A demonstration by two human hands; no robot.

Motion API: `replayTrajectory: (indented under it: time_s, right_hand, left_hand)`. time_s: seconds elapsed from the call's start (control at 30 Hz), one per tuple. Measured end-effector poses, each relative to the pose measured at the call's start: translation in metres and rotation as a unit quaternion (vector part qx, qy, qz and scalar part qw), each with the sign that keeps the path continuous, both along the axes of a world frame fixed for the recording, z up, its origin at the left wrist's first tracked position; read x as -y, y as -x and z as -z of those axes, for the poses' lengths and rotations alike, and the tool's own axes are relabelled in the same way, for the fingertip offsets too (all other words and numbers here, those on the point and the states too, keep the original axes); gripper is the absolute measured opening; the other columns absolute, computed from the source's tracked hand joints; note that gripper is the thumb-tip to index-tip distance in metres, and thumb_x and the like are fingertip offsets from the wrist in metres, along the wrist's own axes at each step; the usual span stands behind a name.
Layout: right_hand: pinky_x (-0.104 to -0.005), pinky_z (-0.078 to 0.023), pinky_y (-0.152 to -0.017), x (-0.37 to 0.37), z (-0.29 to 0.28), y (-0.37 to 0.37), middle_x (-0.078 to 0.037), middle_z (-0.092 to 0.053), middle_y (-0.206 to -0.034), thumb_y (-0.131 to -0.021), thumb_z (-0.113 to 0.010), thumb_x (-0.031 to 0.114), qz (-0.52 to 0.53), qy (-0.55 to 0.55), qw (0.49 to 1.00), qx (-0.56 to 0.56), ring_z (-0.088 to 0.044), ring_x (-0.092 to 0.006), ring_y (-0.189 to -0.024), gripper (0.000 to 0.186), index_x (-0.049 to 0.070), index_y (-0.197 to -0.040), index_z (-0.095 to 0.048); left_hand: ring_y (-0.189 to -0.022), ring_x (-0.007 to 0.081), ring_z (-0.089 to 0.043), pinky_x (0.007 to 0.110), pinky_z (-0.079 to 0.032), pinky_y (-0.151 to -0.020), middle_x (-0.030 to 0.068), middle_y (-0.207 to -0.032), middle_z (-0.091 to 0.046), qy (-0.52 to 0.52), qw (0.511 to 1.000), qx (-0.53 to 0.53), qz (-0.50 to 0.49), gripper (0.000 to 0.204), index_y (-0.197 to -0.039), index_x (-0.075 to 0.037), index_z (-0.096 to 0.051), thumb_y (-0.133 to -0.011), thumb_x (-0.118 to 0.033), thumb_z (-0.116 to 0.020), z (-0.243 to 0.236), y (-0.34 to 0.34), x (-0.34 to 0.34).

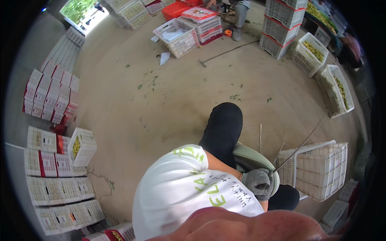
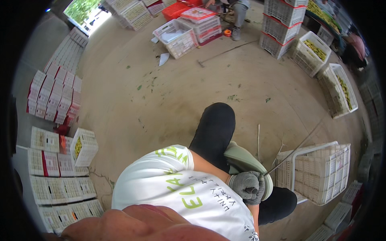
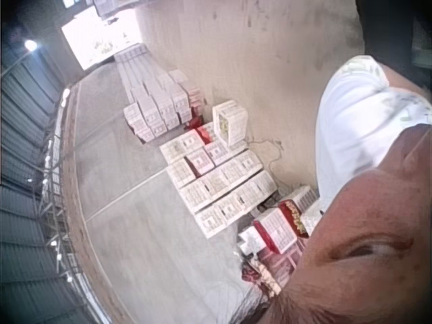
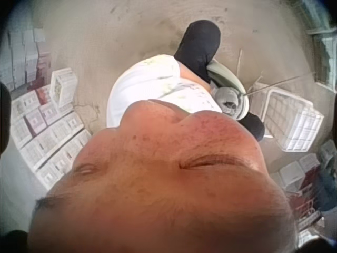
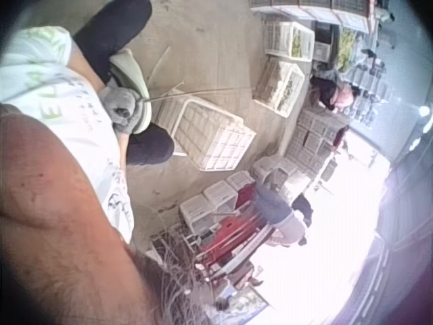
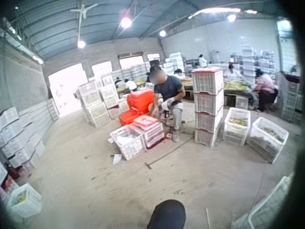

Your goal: The person sits on a small stool and uses a long metal rod to sharpen a tool, likely a knife or blade, by repeatedly drawing it along the rod. The person holds the rod with both hands and performs a consistent sharpening motion.

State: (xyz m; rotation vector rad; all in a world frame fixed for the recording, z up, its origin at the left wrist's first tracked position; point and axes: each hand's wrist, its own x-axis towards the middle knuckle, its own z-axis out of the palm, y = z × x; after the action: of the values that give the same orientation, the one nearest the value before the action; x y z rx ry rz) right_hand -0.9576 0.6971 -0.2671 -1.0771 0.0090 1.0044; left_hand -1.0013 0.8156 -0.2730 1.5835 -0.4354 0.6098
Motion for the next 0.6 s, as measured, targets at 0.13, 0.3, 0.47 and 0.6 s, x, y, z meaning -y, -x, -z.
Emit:
replayTrajectory:
  time_s: [0.13,0.3,0.47,0.6]
  right_hand:
    - [-0.0346,-0.048,-0.084,0.002,-0.004,-0.001,-0.013,-0.062,-0.101,-0.094,-0.042,0.030,0.019,-0.011,0.999,-0.026,-0.059,-0.0237,-0.092,0.038,-0.002,-0.109,-0.056]
    - [-0.0366,-0.046,-0.092,-0.014,-0.031,0.001,-0.013,-0.061,-0.111,-0.096,-0.034,0.035,-0.031,-0.083,0.996,0.011,-0.058,-0.0254,-0.101,0.048,-0.003,-0.117,-0.053]
    - [-0.0380,-0.043,-0.096,-0.018,-0.038,0.005,-0.015,-0.059,-0.114,-0.095,-0.036,0.043,0.305,0.117,0.932,-0.156,-0.055,-0.0267,-0.108,0.055,-0.002,-0.120,-0.052]
    - [-0.0362,-0.042,-0.097,0.003,0.000,-0.011,-0.013,-0.057,-0.115,-0.091,-0.047,0.048,0.080,-0.071,0.985,-0.132,-0.054,-0.0245,-0.108,0.058,0.000,-0.123,-0.050]
  left_hand:
    - [-0.069,0.0329,-0.047,0.043,-0.040,-0.065,0.0094,-0.070,-0.048,0.004,0.999,0.018,-0.043,0.022,-0.074,-0.008,-0.051,-0.073,-0.017,-0.072,-0.006,-0.001,0.006]
    - [-0.067,0.0317,-0.047,0.042,-0.040,-0.063,0.0092,-0.068,-0.046,-0.032,0.996,0.000,-0.080,0.029,-0.080,-0.007,-0.049,-0.072,-0.017,-0.075,-0.009,-0.002,0.009]
    - [-0.070,0.0317,-0.049,0.041,-0.040,-0.065,0.0090,-0.075,-0.051,-0.010,0.998,-0.006,-0.054,0.031,-0.081,-0.007,-0.049,-0.071,-0.018,-0.076,-0.004,-0.005,0.012]
    - [-0.074,0.0318,-0.051,0.040,-0.042,-0.069,0.0082,-0.079,-0.052,-0.028,0.997,0.000,-0.074,0.031,-0.084,-0.008,-0.052,-0.071,-0.022,-0.076,-0.006,-0.005,0.008]
